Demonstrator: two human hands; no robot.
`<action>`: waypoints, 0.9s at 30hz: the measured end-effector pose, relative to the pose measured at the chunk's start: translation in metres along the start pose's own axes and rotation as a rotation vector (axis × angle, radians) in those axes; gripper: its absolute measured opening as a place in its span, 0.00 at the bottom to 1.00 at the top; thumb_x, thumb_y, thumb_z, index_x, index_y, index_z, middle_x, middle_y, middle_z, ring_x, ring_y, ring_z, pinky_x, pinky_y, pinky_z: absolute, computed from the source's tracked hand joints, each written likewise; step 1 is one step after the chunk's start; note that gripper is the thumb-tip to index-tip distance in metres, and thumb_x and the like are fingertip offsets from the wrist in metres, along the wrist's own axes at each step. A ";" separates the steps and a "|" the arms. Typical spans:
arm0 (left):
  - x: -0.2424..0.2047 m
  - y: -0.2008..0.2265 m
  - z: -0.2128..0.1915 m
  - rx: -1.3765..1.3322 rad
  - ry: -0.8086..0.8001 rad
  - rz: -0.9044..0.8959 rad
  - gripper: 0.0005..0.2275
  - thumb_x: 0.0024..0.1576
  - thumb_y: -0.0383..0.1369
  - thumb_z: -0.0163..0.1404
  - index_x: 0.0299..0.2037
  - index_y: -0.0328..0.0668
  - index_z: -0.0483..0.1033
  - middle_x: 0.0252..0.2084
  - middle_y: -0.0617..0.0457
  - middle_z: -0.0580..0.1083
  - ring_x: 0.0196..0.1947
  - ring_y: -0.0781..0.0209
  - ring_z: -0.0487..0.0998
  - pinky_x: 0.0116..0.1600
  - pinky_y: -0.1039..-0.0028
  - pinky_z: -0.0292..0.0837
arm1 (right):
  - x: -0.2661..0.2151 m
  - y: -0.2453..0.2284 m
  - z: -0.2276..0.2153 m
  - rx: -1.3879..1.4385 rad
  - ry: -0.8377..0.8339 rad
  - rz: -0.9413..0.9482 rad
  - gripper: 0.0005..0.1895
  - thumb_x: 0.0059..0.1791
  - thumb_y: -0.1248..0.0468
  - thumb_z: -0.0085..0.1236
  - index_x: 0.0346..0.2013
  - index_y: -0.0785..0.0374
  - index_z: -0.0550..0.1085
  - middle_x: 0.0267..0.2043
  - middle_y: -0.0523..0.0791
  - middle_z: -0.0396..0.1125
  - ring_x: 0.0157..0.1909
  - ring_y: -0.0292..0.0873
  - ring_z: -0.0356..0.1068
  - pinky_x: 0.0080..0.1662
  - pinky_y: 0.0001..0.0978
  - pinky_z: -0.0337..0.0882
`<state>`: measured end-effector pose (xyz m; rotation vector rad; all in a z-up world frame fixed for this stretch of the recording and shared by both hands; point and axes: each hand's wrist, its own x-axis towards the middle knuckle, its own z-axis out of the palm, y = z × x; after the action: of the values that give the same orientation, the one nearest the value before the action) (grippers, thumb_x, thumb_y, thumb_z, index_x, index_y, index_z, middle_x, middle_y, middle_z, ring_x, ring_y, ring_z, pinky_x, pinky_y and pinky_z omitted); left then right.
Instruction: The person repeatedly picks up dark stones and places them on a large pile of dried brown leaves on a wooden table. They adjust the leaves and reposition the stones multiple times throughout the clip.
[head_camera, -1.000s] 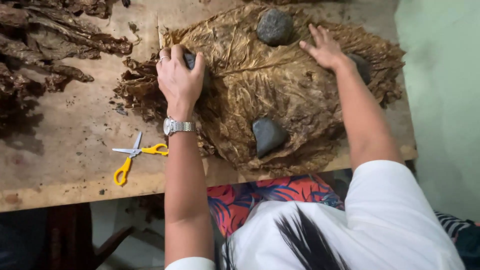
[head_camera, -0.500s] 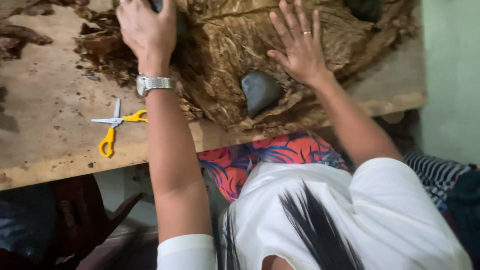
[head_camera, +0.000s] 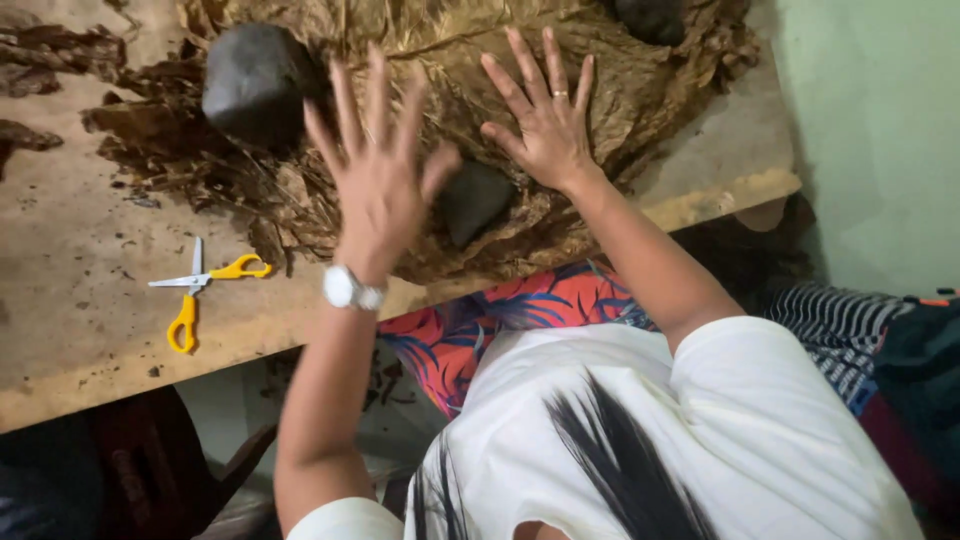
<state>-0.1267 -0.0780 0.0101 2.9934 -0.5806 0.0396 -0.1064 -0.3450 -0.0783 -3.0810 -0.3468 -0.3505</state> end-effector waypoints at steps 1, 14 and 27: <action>-0.015 -0.002 0.011 -0.058 0.034 0.008 0.37 0.65 0.68 0.29 0.80 0.65 0.42 0.80 0.50 0.39 0.78 0.36 0.33 0.70 0.30 0.20 | -0.003 0.008 -0.001 0.155 0.077 -0.032 0.39 0.62 0.32 0.41 0.82 0.36 0.42 0.84 0.41 0.26 0.84 0.53 0.23 0.76 0.67 0.30; -0.075 -0.034 0.061 -0.218 0.088 -0.184 0.47 0.48 0.70 0.45 0.78 0.66 0.46 0.81 0.46 0.40 0.76 0.22 0.32 0.68 0.23 0.26 | -0.022 0.039 -0.030 0.433 -0.130 0.266 0.51 0.55 0.30 0.47 0.81 0.49 0.38 0.79 0.62 0.22 0.76 0.76 0.20 0.65 0.84 0.24; -0.078 -0.041 0.065 -0.089 0.139 -0.167 0.60 0.36 0.79 0.53 0.78 0.70 0.39 0.81 0.51 0.38 0.76 0.27 0.29 0.67 0.22 0.31 | 0.210 -0.139 -0.089 0.412 -0.279 -0.338 0.30 0.60 0.43 0.24 0.76 0.42 0.46 0.81 0.39 0.32 0.81 0.48 0.28 0.72 0.67 0.23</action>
<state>-0.1835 -0.0174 -0.0613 2.9106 -0.3089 0.2018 0.0429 -0.1684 0.0547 -2.6550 -0.8347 0.1391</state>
